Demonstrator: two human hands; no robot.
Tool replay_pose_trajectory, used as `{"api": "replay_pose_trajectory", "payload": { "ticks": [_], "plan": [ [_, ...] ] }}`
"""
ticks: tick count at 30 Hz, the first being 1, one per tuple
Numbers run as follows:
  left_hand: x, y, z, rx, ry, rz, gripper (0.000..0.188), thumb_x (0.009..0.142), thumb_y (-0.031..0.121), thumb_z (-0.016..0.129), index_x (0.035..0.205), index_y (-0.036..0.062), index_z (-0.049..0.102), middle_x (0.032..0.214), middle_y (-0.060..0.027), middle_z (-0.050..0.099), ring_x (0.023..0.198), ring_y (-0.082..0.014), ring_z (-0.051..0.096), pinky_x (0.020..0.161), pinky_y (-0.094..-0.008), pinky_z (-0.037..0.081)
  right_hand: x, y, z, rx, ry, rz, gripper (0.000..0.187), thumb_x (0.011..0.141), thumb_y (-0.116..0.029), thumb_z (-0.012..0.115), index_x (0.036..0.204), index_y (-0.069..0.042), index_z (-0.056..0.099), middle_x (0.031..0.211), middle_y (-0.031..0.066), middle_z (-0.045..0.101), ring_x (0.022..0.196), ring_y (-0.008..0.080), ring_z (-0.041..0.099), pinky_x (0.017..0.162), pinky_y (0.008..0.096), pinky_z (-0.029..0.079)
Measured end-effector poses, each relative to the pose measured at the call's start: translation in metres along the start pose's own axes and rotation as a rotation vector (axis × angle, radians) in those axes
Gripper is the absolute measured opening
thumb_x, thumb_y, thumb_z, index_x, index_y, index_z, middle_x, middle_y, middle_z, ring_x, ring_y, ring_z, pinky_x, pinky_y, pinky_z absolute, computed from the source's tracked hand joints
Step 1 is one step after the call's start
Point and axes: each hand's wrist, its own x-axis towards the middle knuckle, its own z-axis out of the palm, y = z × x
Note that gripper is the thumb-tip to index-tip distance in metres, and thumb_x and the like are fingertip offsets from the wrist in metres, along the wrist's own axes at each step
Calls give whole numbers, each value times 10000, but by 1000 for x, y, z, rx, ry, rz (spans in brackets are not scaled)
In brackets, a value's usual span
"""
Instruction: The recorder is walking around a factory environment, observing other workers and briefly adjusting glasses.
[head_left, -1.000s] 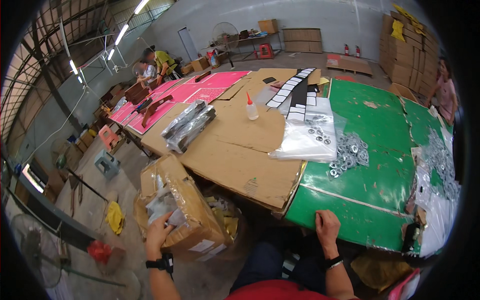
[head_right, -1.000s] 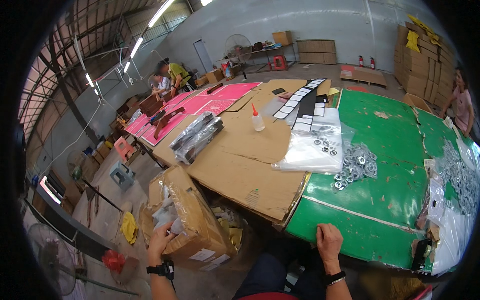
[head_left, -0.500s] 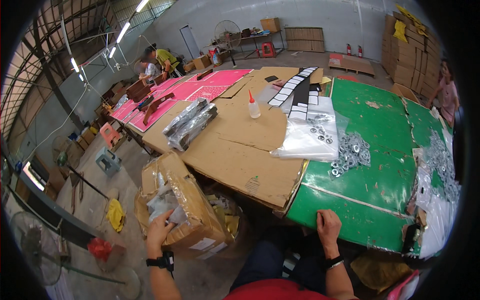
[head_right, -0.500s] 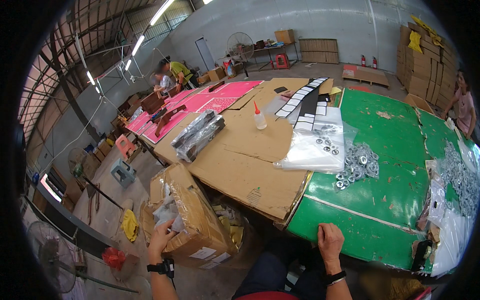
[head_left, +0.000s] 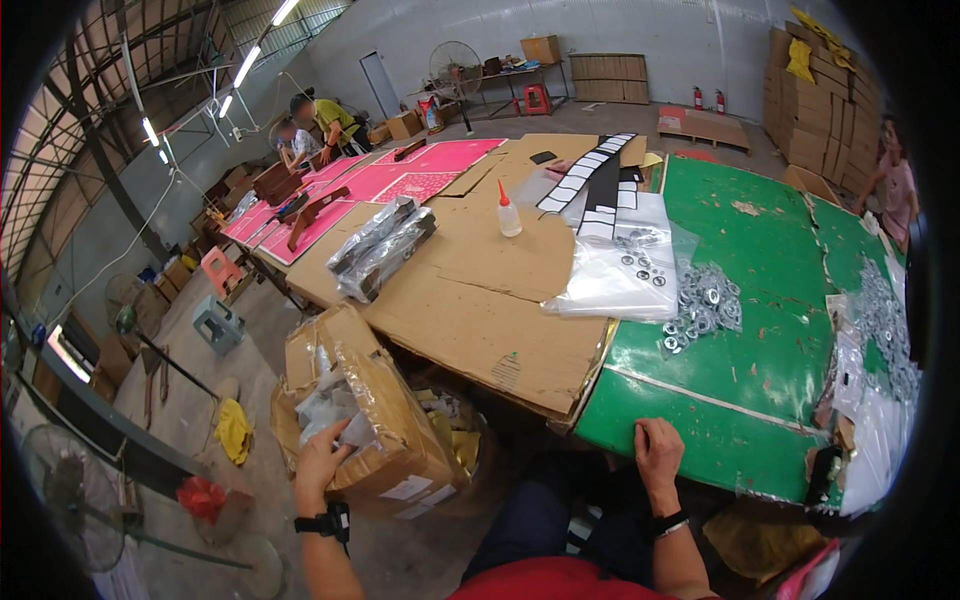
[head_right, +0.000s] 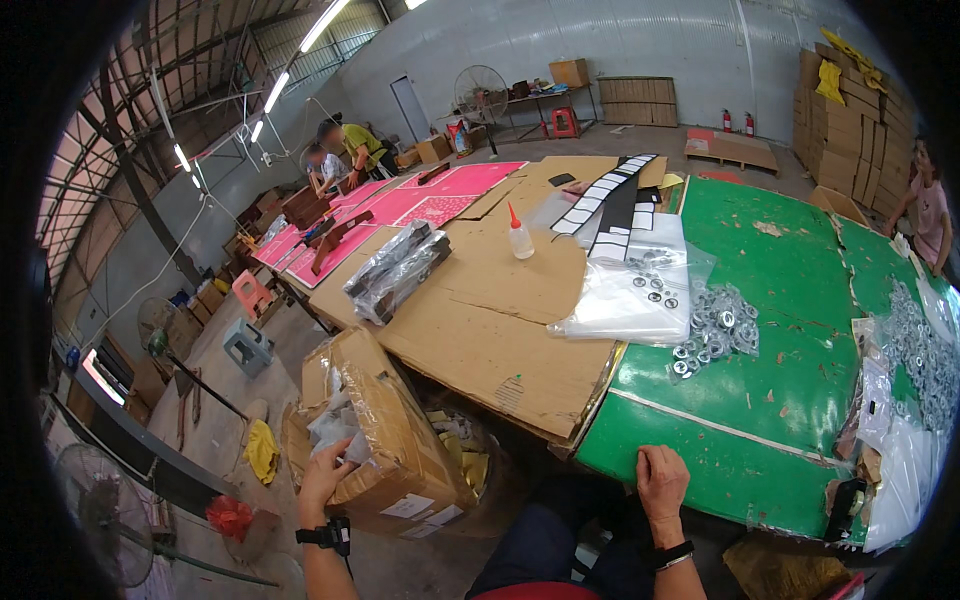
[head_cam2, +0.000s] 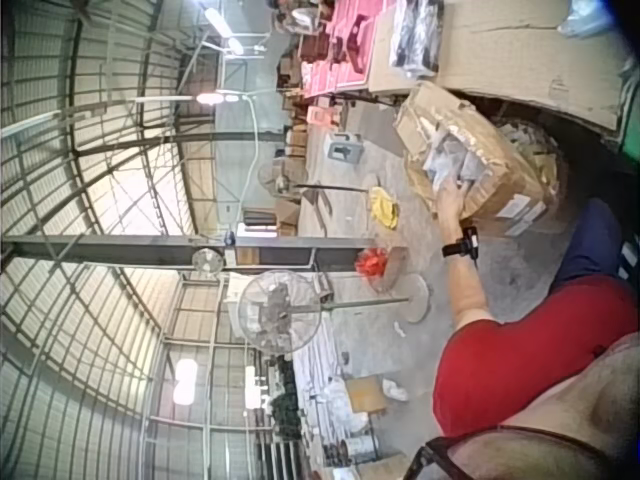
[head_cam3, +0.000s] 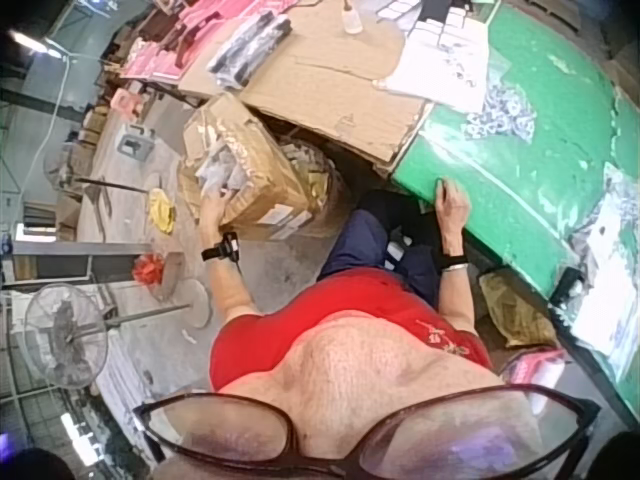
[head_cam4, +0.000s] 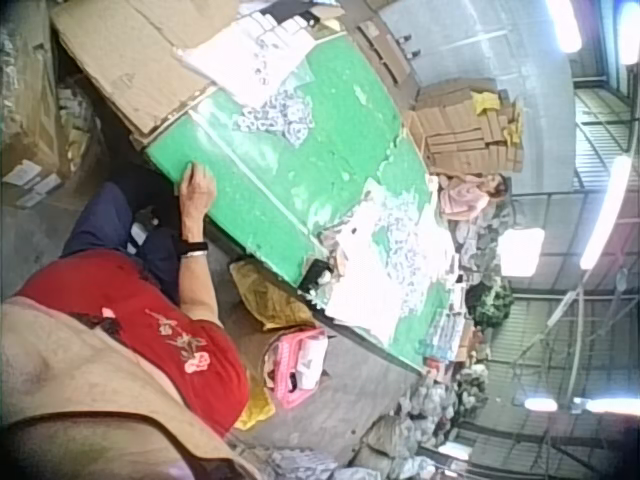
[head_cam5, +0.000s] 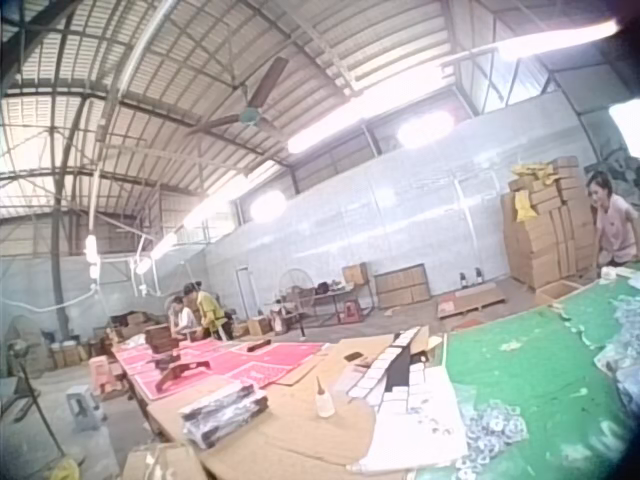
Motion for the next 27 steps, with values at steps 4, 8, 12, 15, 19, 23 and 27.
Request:
{"api": "replay_pose_trajectory", "payload": {
  "ticks": [4, 8, 12, 15, 19, 23, 27],
  "plan": [
    [-2, 2, -2, 20, -6, -8, 530, 838, 235, 781, 1340, 108, 666, 1090, -201, 728, 880, -330, 702, 826, -419, 541, 0, -2, -1, 3, -1, 3, 40, 885, -75, 685, 918, -58, 671, 810, 126, 621, 777, 343, 632, 688, 446, 494],
    [-3, 9, -3, 24, -7, -1, 515, 847, 237, 776, 1334, 105, 669, 1092, -205, 728, 916, -334, 700, 843, -421, 537, -1, 0, 0, 9, -2, 4, 38, 888, -78, 682, 918, -60, 671, 812, 125, 622, 783, 344, 633, 691, 447, 494],
    [-3, 7, -3, 38, 0, 28, 507, 845, 229, 774, 1321, 87, 672, 1108, -203, 727, 958, -354, 693, 866, -428, 532, -1, 0, 0, 3, -4, 9, 35, 891, -84, 680, 918, -64, 672, 815, 125, 623, 785, 344, 634, 690, 447, 494],
    [-2, 8, -4, 37, -7, 24, 505, 841, 226, 775, 1313, 78, 674, 1117, -202, 727, 974, -363, 689, 876, -430, 530, -1, 0, 0, -4, -2, 8, 34, 891, -85, 681, 917, -65, 672, 813, 124, 623, 783, 343, 633, 689, 445, 494],
    [-3, 7, -3, 44, 13, 57, 506, 840, 225, 776, 1312, 77, 674, 1118, -204, 727, 976, -362, 690, 877, -429, 530, 0, -1, -1, -12, 4, -2, 34, 891, -84, 681, 916, -64, 671, 810, 124, 619, 778, 341, 631, 687, 443, 495],
    [-2, 10, -5, 30, -13, 13, 507, 839, 225, 777, 1313, 77, 674, 1126, -205, 726, 973, -362, 691, 880, -429, 530, 0, -2, 0, -15, 1, 3, 36, 889, -84, 682, 917, -64, 671, 810, 125, 617, 778, 340, 631, 686, 443, 495],
    [0, 6, -4, 28, -7, 46, 513, 838, 212, 781, 1321, 83, 671, 1090, -212, 726, 943, -355, 694, 860, -424, 532, 0, -2, -2, -9, 3, 4, 40, 887, -85, 685, 918, -64, 670, 808, 126, 615, 780, 338, 631, 688, 443, 494]
  ]
}}
